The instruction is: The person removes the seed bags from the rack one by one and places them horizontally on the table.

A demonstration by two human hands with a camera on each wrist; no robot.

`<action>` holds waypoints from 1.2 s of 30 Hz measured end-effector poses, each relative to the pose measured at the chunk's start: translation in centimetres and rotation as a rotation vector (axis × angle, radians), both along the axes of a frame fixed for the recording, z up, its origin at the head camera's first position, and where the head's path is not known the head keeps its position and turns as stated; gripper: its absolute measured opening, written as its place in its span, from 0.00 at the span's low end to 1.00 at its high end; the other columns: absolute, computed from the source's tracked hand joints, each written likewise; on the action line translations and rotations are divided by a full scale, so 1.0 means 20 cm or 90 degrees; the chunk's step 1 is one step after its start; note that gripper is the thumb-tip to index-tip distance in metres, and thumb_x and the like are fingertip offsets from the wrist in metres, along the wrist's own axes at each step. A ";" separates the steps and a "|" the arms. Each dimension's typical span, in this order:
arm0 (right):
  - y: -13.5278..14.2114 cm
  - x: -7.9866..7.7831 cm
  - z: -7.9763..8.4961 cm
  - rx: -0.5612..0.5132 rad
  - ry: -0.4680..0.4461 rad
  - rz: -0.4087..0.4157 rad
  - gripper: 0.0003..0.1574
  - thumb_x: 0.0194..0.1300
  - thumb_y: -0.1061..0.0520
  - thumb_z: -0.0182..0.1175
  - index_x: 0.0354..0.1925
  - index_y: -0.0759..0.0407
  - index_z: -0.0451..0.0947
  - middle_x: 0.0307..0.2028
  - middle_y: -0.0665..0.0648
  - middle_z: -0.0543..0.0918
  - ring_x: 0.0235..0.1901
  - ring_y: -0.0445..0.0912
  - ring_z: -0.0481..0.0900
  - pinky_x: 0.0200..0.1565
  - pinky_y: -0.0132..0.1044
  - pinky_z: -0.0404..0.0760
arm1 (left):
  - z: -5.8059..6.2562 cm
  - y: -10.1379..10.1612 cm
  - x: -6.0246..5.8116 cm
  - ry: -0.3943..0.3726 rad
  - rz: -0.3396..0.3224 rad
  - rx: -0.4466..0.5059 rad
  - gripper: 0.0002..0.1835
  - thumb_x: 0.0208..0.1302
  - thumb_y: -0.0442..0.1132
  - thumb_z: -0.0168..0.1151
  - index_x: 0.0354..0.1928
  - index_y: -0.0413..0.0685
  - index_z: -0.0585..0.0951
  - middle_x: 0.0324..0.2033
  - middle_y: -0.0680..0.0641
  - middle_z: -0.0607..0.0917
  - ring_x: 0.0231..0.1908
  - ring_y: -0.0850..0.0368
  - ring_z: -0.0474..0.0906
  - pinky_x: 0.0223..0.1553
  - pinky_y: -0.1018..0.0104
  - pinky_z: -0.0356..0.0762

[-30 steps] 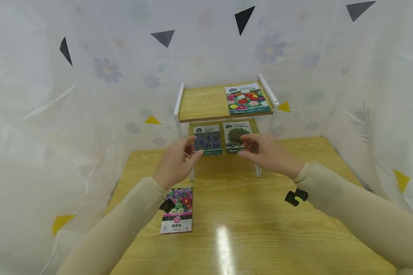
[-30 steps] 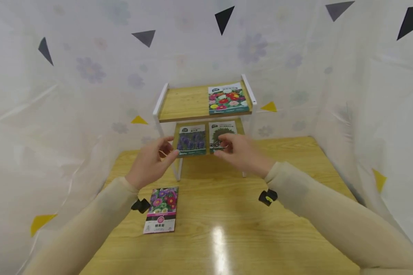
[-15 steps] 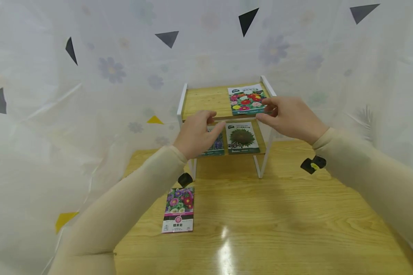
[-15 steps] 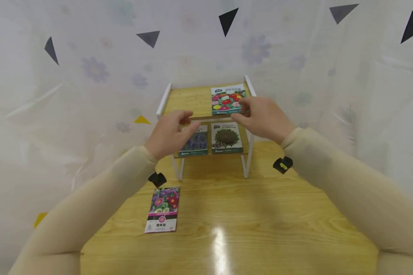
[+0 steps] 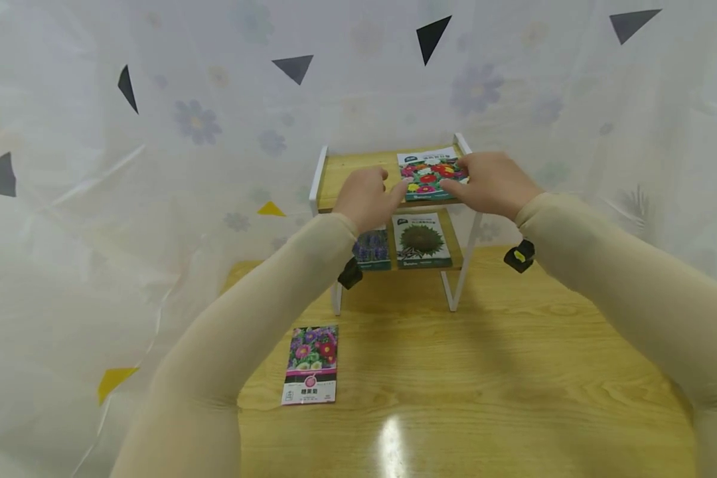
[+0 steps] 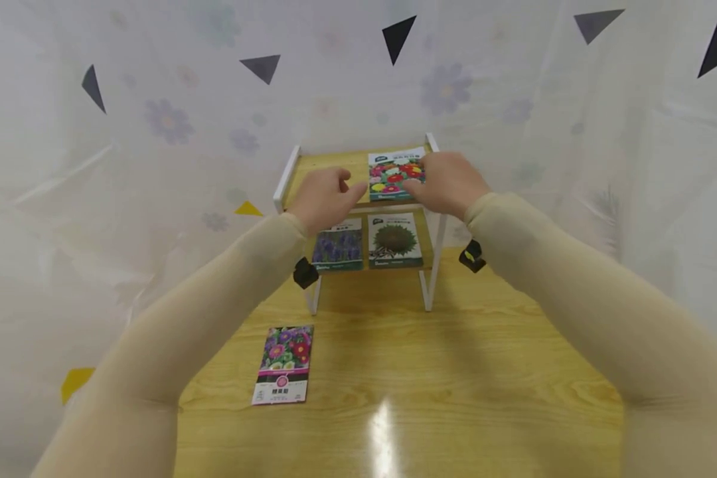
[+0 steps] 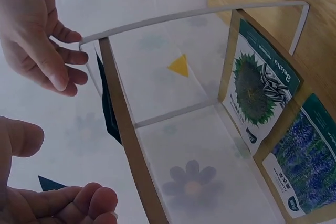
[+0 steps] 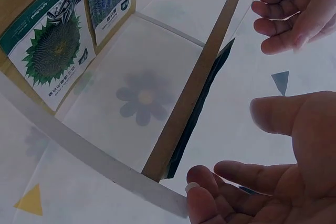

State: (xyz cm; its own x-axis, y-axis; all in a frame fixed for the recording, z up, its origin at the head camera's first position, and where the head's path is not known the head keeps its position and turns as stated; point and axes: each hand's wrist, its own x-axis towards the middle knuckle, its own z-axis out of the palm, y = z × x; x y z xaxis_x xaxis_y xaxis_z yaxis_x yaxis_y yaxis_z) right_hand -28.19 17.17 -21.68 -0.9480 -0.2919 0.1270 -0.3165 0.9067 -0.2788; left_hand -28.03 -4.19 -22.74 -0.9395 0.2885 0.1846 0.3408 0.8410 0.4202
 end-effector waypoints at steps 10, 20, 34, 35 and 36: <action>-0.07 -0.08 0.01 0.090 -0.024 -0.015 0.24 0.68 0.46 0.45 0.34 0.65 0.75 0.26 0.63 0.78 0.25 0.53 0.75 0.29 0.45 0.72 | -0.04 0.10 -0.13 -0.019 0.023 -0.027 0.27 0.68 0.55 0.42 0.14 0.48 0.68 0.10 0.52 0.64 0.11 0.60 0.58 0.16 0.67 0.65; -0.13 -0.14 -0.01 0.191 -0.015 -0.041 0.16 0.67 0.55 0.46 0.36 0.64 0.77 0.30 0.62 0.80 0.23 0.50 0.76 0.22 0.41 0.74 | -0.04 0.14 -0.18 -0.062 0.059 -0.096 0.24 0.68 0.57 0.39 0.21 0.50 0.71 0.19 0.51 0.71 0.16 0.59 0.64 0.18 0.67 0.67; -0.17 -0.13 -0.05 0.263 0.000 -0.046 0.11 0.64 0.59 0.50 0.34 0.62 0.78 0.30 0.62 0.79 0.33 0.59 0.75 0.47 0.62 0.66 | -0.05 0.18 -0.18 -0.058 0.090 -0.209 0.25 0.65 0.62 0.42 0.39 0.51 0.79 0.50 0.46 0.73 0.45 0.52 0.68 0.32 0.62 0.72; -0.17 -0.13 -0.06 0.263 0.007 -0.050 0.11 0.64 0.58 0.50 0.34 0.62 0.78 0.31 0.63 0.79 0.34 0.60 0.74 0.46 0.61 0.66 | -0.05 0.18 -0.19 -0.057 0.089 -0.211 0.25 0.65 0.62 0.41 0.39 0.51 0.79 0.51 0.46 0.72 0.46 0.52 0.68 0.33 0.62 0.72; -0.17 -0.14 -0.06 0.261 0.010 -0.055 0.11 0.64 0.58 0.50 0.33 0.62 0.77 0.31 0.64 0.78 0.35 0.61 0.73 0.46 0.61 0.66 | -0.05 0.18 -0.19 -0.057 0.088 -0.212 0.25 0.65 0.62 0.41 0.38 0.52 0.79 0.51 0.46 0.72 0.45 0.52 0.68 0.33 0.62 0.72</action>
State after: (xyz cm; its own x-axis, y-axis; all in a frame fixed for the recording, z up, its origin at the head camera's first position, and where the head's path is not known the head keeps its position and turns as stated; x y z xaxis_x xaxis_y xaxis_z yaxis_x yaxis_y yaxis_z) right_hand -30.91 13.72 -22.79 -0.9700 -0.2410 0.0321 -0.2360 0.9650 0.1145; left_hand -31.78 -0.67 -23.68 -0.9820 0.1879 0.0182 0.1886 0.9721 0.1392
